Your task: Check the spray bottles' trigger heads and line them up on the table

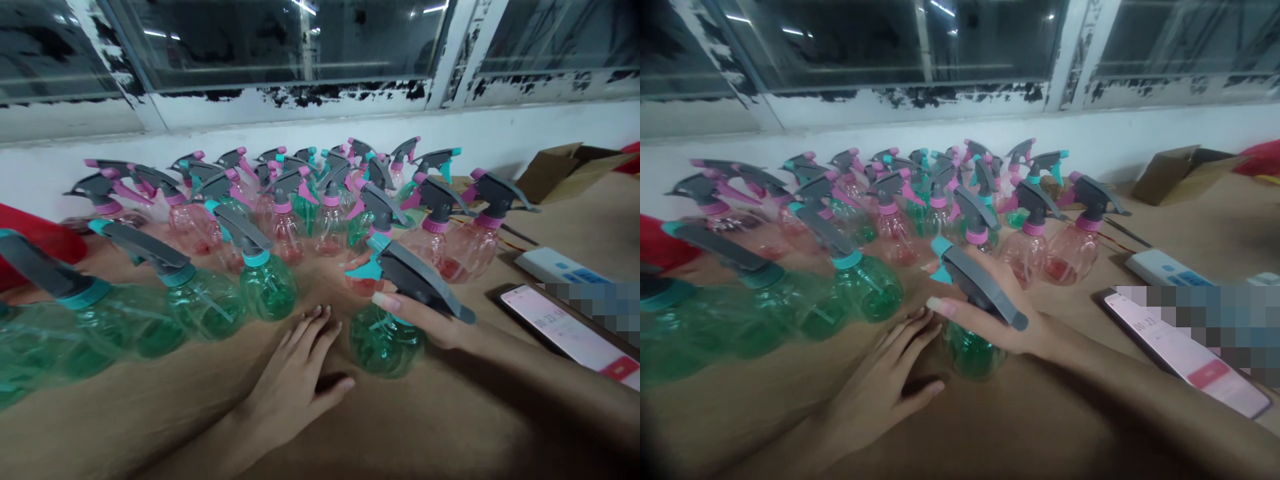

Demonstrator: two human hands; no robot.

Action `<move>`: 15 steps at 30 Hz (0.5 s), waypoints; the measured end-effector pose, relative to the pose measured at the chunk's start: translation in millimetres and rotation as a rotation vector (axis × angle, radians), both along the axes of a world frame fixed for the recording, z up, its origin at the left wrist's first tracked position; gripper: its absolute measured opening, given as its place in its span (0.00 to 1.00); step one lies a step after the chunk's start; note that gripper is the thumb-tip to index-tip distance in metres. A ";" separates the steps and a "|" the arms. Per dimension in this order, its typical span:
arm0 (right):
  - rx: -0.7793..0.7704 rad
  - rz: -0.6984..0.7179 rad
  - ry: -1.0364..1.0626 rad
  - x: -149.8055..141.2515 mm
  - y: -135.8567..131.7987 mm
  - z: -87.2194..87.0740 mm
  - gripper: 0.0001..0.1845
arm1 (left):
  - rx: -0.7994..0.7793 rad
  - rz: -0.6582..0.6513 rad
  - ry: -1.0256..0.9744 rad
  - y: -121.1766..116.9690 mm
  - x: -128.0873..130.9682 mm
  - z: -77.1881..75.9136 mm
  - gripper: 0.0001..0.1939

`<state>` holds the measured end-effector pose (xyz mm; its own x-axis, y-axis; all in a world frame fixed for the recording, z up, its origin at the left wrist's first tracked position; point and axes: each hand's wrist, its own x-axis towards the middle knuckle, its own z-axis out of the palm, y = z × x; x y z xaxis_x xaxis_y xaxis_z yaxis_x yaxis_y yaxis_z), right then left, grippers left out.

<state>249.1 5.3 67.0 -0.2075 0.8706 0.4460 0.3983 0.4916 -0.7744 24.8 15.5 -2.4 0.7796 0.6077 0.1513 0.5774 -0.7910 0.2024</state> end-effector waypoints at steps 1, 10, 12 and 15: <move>0.009 0.002 0.004 0.1 0.3 -0.3 0.19 | 0.000 0.002 -0.003 -0.1 0.1 0.2 0.32; 0.029 0.041 0.006 2.0 0.0 -0.2 0.23 | -0.004 0.003 -0.008 0.1 -0.1 -0.9 0.32; 0.039 0.041 -0.005 0.4 0.4 2.7 0.24 | -0.002 0.006 0.004 -0.1 0.2 0.0 0.31; 0.024 -0.002 -0.036 -2.3 0.0 8.8 0.21 | 0.010 0.020 0.032 -0.7 0.7 1.8 0.30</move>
<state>246.8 5.3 75.8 -0.2220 0.8603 0.4589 0.4266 0.5090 -0.7476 25.5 14.8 -0.6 0.7716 0.6221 0.1326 0.5994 -0.7809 0.1761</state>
